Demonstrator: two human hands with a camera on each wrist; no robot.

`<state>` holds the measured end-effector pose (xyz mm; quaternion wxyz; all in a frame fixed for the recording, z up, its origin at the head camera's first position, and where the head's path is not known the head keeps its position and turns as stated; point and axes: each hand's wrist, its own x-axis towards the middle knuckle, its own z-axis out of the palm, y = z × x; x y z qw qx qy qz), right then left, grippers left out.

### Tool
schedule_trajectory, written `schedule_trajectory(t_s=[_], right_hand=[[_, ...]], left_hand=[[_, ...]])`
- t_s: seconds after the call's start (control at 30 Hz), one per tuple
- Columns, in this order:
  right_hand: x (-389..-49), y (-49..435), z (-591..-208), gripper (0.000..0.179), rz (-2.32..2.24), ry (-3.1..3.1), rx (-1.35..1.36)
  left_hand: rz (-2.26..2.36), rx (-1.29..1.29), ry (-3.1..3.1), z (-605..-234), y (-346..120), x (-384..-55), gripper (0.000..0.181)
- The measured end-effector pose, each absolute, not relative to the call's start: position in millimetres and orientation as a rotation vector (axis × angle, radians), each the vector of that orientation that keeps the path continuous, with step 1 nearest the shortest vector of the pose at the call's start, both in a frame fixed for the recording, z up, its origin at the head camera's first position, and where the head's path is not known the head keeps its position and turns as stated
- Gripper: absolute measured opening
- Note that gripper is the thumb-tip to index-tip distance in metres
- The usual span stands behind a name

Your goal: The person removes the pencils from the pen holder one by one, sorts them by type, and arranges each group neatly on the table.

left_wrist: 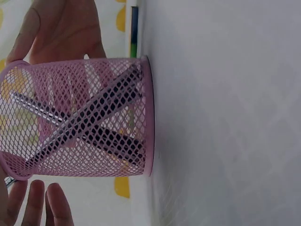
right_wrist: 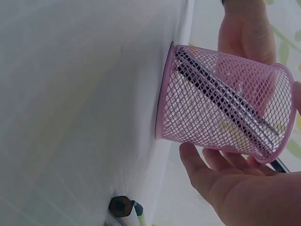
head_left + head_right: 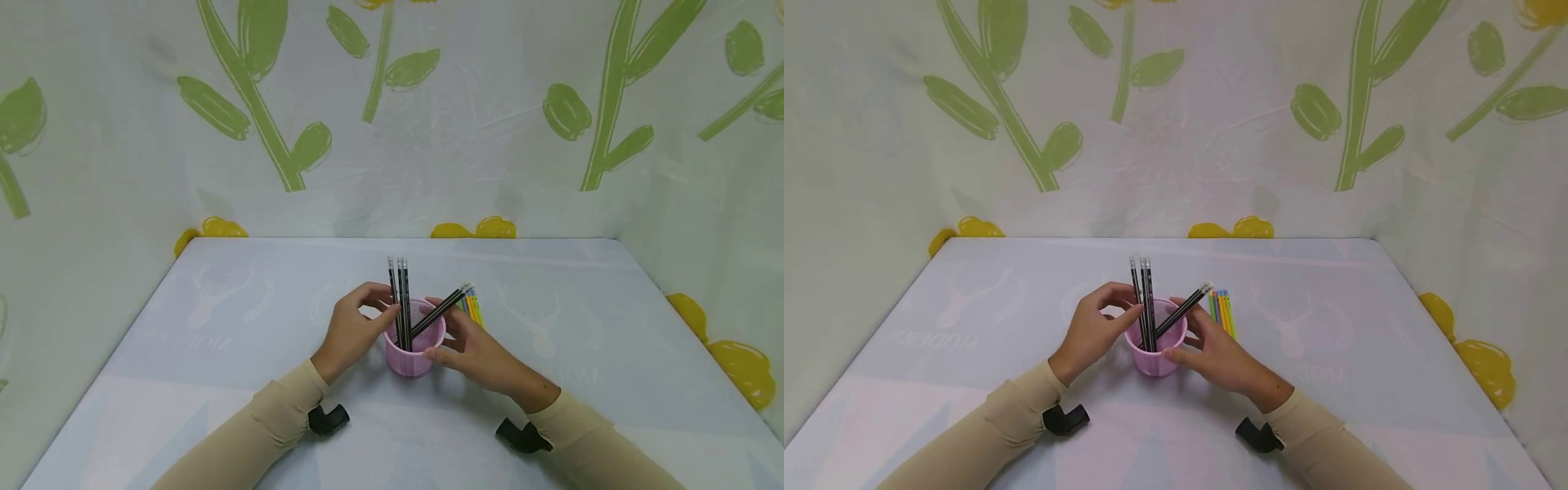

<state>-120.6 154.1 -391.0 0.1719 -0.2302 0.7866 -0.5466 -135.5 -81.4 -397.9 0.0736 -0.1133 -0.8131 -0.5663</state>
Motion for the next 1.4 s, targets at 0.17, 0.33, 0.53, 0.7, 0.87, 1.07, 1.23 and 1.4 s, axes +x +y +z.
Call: schedule_trajectory(t_s=[0.17,0.33,0.53,0.7,0.87,1.07,1.23,1.4], right_hand=[[-120.5,154.7,-391.4,0.079,-1.564,2.221,-0.654],[-120.9,155.1,-392.2,0.079,-1.566,2.227,-0.673],[-121.4,154.1,-391.9,0.078,-1.563,2.246,-0.707],[-121.1,153.8,-392.2,0.078,-1.560,2.259,-0.708],[-122.2,155.8,-390.6,0.081,-1.548,2.280,-0.687],[-124.9,159.6,-388.3,0.083,-1.500,2.311,-0.704],[-127.0,162.9,-386.6,0.084,-1.479,2.319,-0.709],[-128.3,165.0,-385.6,0.083,-1.470,2.315,-0.701]], left_hand=[[-1.679,-0.336,-2.395,-398.8,-79.7,-135.9,0.024],[-1.676,-0.335,-2.332,-392.4,-80.3,-133.7,0.025],[-1.676,-0.364,-2.257,-378.2,-84.5,-129.2,0.026],[-1.687,-0.395,-2.138,-374.0,-85.4,-125.8,0.023],[-1.723,-0.395,-2.018,-368.8,-88.3,-125.9,0.023],[-1.832,-0.344,-1.891,-351.4,-99.4,-127.4,0.023],[-1.928,-0.335,-1.841,-341.9,-108.8,-128.5,0.025],[-1.992,-0.307,-1.919,-342.0,-117.7,-131.5,0.027]])
